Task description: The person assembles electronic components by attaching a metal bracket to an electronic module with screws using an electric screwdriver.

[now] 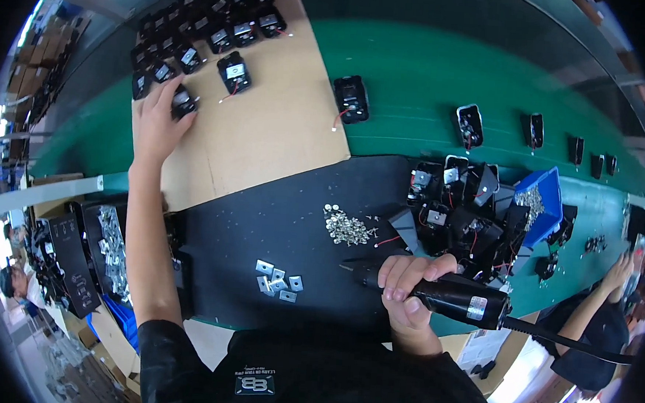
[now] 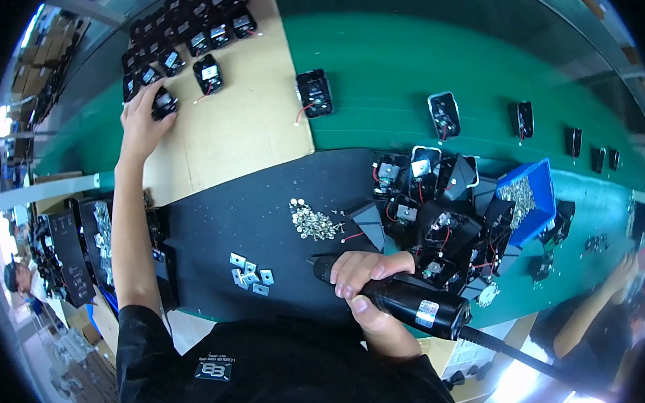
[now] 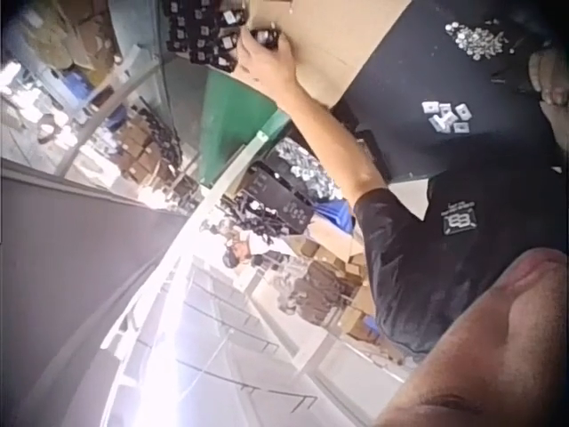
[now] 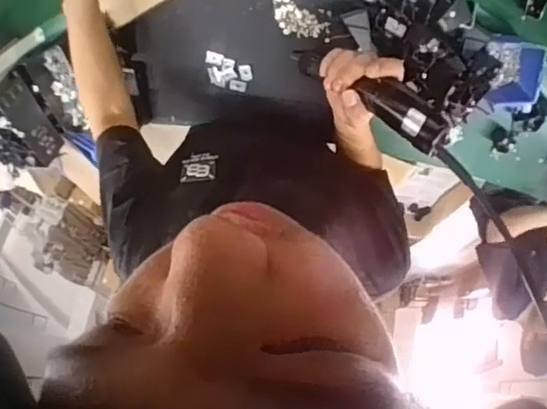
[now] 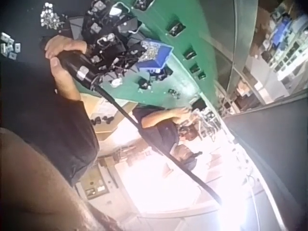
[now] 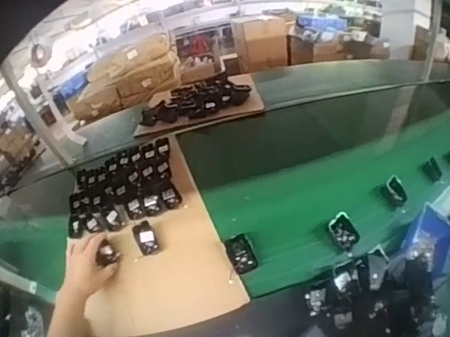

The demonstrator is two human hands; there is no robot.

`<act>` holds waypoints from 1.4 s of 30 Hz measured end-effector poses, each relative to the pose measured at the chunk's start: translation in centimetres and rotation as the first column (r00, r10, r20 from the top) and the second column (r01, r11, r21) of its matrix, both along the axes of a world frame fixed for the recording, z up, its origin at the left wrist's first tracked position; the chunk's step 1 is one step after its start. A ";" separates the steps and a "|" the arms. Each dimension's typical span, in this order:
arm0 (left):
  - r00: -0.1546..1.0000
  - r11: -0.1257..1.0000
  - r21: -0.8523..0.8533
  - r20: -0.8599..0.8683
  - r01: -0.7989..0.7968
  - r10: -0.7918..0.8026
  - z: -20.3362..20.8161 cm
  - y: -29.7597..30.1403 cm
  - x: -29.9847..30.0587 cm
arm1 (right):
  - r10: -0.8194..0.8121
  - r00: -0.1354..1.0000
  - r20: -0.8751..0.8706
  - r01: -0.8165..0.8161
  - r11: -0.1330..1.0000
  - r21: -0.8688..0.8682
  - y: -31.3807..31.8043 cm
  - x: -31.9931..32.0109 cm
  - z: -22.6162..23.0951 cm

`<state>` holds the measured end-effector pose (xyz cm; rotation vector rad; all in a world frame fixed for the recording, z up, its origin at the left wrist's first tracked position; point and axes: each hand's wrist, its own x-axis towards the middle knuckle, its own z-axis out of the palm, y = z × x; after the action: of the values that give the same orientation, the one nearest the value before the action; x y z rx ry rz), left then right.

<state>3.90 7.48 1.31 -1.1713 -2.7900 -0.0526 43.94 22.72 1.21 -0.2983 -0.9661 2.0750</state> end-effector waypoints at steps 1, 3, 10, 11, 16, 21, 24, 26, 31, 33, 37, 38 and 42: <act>0.999 0.999 0.011 -0.033 0.033 -0.032 -0.2 -0.9 -0.1 | 0.010 1.000 0.004 -0.010 1.000 0.000 0.0 0.1 0.1; 0.994 0.999 -0.037 -0.106 0.032 -0.035 0.0 -1.3 0.7 | 0.009 1.000 -0.014 -0.009 1.000 0.000 -0.1 0.0 -0.2; 0.858 0.857 0.055 -0.086 0.512 -0.507 0.0 6.5 1.7 | -0.004 0.999 -0.048 0.008 0.998 0.065 -0.1 -0.4 -0.3; 0.854 0.850 0.075 -0.053 0.521 -0.518 -0.7 6.8 0.7 | -0.011 0.999 -0.050 0.015 0.995 0.095 -0.1 -0.3 -0.1; 0.891 0.889 0.081 -0.092 0.452 -0.444 -1.1 4.0 0.5 | -0.053 0.997 -0.058 0.061 0.988 0.142 -0.1 0.0 -0.2; 0.928 0.933 -0.021 -0.104 0.358 -0.358 0.3 -0.3 1.6 | -0.039 0.996 -0.082 0.051 0.986 0.157 -0.1 -0.5 -0.7; 0.917 0.932 0.014 -0.187 0.362 -0.353 4.2 -0.9 6.3 | -0.068 0.995 -0.075 0.081 0.982 0.172 -0.6 -0.9 -0.7; 0.927 0.927 0.058 0.038 0.371 -0.374 5.4 -1.3 10.9 | -0.120 0.992 -0.050 0.127 0.973 0.191 -0.6 -0.7 -1.2; 0.749 0.909 0.091 0.536 0.407 -0.389 5.9 -4.8 18.7 | -0.178 0.981 -0.077 0.191 0.956 0.222 -0.3 -0.5 -1.1; 0.750 0.944 0.083 0.587 0.318 -0.304 4.5 -6.0 20.4 | -0.210 0.975 -0.076 0.221 0.949 0.224 -0.3 -0.9 -1.2; 0.752 0.970 0.108 0.615 0.216 -0.236 3.2 -7.0 21.9 | -0.201 0.978 -0.054 0.208 0.944 0.255 -0.4 -1.1 -1.3; 0.752 0.973 0.117 0.619 0.198 -0.227 3.0 -7.0 22.0 | -0.186 0.980 -0.074 0.198 0.949 0.246 -0.5 -1.1 -1.3; 0.767 0.942 0.184 0.546 0.282 -0.337 2.1 -6.8 22.0 | -0.147 0.982 -0.116 0.171 0.958 0.229 -0.4 -0.4 -0.7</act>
<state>25.91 0.71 3.43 -1.8415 -2.9692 -0.6653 43.58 22.30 0.54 -0.1427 -1.0826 1.7902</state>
